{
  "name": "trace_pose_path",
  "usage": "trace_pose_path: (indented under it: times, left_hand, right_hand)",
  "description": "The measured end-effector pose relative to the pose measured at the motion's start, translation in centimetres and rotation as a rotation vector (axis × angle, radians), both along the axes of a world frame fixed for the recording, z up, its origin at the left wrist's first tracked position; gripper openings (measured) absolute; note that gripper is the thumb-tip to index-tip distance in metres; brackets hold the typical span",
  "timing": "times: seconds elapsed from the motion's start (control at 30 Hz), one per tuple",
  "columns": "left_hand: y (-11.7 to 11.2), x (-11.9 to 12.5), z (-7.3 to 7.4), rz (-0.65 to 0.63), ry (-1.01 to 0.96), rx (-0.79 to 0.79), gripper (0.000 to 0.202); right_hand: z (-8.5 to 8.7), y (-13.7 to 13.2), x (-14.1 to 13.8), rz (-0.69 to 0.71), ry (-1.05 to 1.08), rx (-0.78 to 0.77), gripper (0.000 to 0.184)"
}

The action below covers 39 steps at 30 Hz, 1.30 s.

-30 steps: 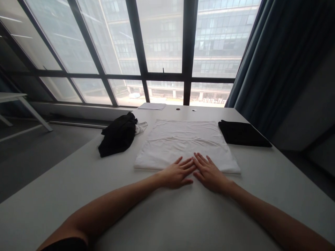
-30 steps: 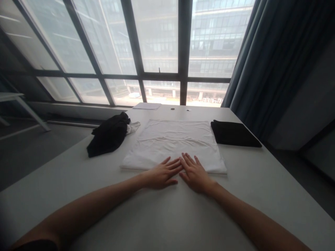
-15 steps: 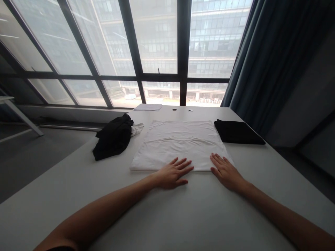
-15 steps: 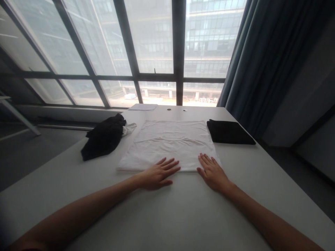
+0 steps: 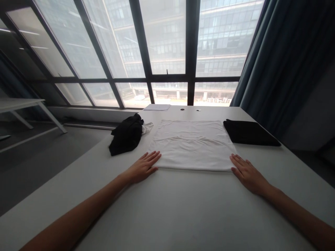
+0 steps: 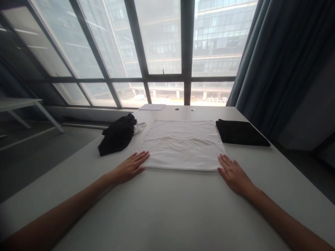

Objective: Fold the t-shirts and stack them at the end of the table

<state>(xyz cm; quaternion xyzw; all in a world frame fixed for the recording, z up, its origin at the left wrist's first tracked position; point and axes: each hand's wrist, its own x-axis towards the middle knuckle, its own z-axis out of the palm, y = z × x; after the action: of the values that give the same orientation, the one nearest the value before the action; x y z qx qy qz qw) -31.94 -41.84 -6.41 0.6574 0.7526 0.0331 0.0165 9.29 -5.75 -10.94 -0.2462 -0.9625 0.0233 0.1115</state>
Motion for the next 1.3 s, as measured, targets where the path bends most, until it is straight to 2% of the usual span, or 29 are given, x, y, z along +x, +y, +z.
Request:
trace_pose_path:
  times: [0.13,0.33,0.43,0.57,0.67,0.83,1.03,1.17,1.3]
  left_hand:
    - [-2.1,-0.8,0.2,0.069,-0.070,0.017,0.067]
    - [-3.2,-2.9,1.8,0.029,-0.233,0.050,0.065]
    - [-3.3,-3.9,1.9,0.017,-0.265,0.109,0.057]
    - [-3.3,-4.5,2.0,-0.039,-0.205,0.201,0.046]
    - [-3.5,-4.4,2.4,-0.085,-0.157,0.192,0.039]
    - [-3.6,-4.0,2.4,-0.050,-0.160,0.188,0.039]
    - [-3.0,-3.9,1.9,-0.024,-0.192,0.248,0.038]
    - [-3.6,-3.9,2.8,-0.010,-0.218,0.197,0.039]
    - [-4.8,-3.1,4.3,0.024,-0.269,0.075,0.039]
  right_hand:
    - [-0.3,0.2,0.1,0.012,0.020,-0.001,0.060]
    - [-0.2,0.8,0.4,0.078,0.051,-0.032,0.061]
    - [0.7,1.4,0.9,0.160,0.076,-0.016,0.057]
    - [2.7,1.9,1.4,0.283,0.106,0.084,0.038]
    - [3.7,1.9,1.8,0.357,0.076,0.096,0.032]
    - [3.7,1.3,2.2,0.311,0.101,0.118,0.043]
    - [3.4,1.2,2.0,0.240,0.111,0.146,0.032]
    - [4.0,1.3,2.6,0.257,0.124,0.101,0.031]
    - [5.1,0.6,4.5,0.249,0.084,-0.054,0.031]
